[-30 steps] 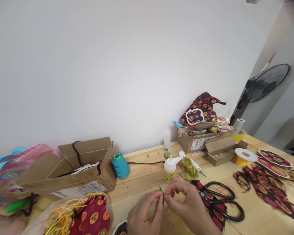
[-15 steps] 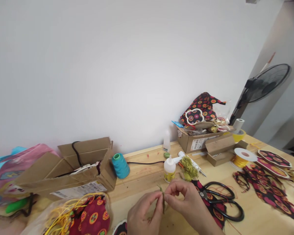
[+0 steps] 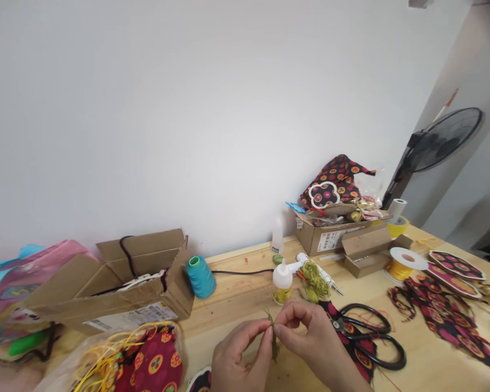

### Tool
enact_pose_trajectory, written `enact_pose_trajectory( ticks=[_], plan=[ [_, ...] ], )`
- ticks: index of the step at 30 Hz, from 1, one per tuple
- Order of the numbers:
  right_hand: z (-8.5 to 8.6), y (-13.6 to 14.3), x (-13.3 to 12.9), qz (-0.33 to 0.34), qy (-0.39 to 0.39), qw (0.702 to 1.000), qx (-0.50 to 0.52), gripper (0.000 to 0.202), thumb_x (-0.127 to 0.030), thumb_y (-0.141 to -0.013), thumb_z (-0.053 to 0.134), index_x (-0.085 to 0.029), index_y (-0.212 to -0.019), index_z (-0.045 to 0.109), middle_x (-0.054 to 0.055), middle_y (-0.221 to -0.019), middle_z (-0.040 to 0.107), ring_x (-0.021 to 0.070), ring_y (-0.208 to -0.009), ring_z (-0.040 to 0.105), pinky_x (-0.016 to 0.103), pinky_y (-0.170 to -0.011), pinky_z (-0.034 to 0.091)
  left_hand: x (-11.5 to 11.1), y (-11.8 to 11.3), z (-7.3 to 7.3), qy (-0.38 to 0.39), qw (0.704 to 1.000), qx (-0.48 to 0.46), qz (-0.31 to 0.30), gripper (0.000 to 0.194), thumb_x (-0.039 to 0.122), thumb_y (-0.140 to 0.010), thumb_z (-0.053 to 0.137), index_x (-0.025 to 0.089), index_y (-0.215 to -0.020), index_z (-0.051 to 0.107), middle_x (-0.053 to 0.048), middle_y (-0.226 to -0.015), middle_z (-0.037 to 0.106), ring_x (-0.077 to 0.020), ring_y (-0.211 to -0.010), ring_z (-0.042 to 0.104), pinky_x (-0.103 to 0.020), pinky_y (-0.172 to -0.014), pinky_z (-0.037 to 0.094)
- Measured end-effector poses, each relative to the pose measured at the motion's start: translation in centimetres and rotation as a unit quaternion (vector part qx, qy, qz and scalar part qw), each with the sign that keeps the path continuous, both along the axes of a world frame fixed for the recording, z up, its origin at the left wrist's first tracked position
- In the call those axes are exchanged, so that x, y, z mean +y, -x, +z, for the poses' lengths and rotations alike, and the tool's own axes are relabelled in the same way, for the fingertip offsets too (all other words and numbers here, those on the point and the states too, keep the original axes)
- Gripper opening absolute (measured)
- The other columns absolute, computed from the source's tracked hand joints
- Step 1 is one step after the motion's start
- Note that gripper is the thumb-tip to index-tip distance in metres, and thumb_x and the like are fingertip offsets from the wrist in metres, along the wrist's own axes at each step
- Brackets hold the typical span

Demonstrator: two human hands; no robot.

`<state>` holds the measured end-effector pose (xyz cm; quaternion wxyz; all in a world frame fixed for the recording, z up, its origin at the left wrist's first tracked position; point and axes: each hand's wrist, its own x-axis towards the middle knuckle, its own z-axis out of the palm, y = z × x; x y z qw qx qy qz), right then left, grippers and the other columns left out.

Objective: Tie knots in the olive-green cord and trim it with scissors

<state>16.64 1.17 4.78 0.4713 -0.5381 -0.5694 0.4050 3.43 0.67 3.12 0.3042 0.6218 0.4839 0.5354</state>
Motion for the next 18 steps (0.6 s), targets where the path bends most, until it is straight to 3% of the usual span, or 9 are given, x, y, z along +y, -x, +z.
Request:
enact_pose_trajectory(
  ticks=[11, 18],
  plan=[
    [-0.47, 0.05, -0.23, -0.021, -0.116, 0.988, -0.102, 0.011, -0.014, -0.064, 0.056, -0.016, -0.055, 0.061, -0.001, -0.054, 0.050, 0.0140, -0.057, 0.050, 0.025, -0.058, 0.037, 0.19, 0.08, 0.17, 0.024, 0.999, -0.023, 0.003, 0.005, 0.020, -0.064, 0.064, 0.021, -0.062, 0.069, 0.000, -0.062, 0.070, -0.0155, -0.057, 0.065, -0.018, -0.057, 0.052],
    [-0.16, -0.43, -0.27, 0.009, -0.090, 0.992, -0.089, 0.010, -0.017, -0.067, 0.056, -0.015, -0.059, 0.062, 0.001, -0.057, 0.052, 0.0152, -0.059, 0.049, 0.026, -0.058, 0.038, 0.16, -0.12, 0.16, 0.026, 0.998, -0.055, 0.005, 0.006, 0.017, -0.062, 0.064, 0.021, -0.061, 0.068, 0.001, -0.059, 0.069, -0.0136, -0.054, 0.064, -0.015, -0.055, 0.052]
  ],
)
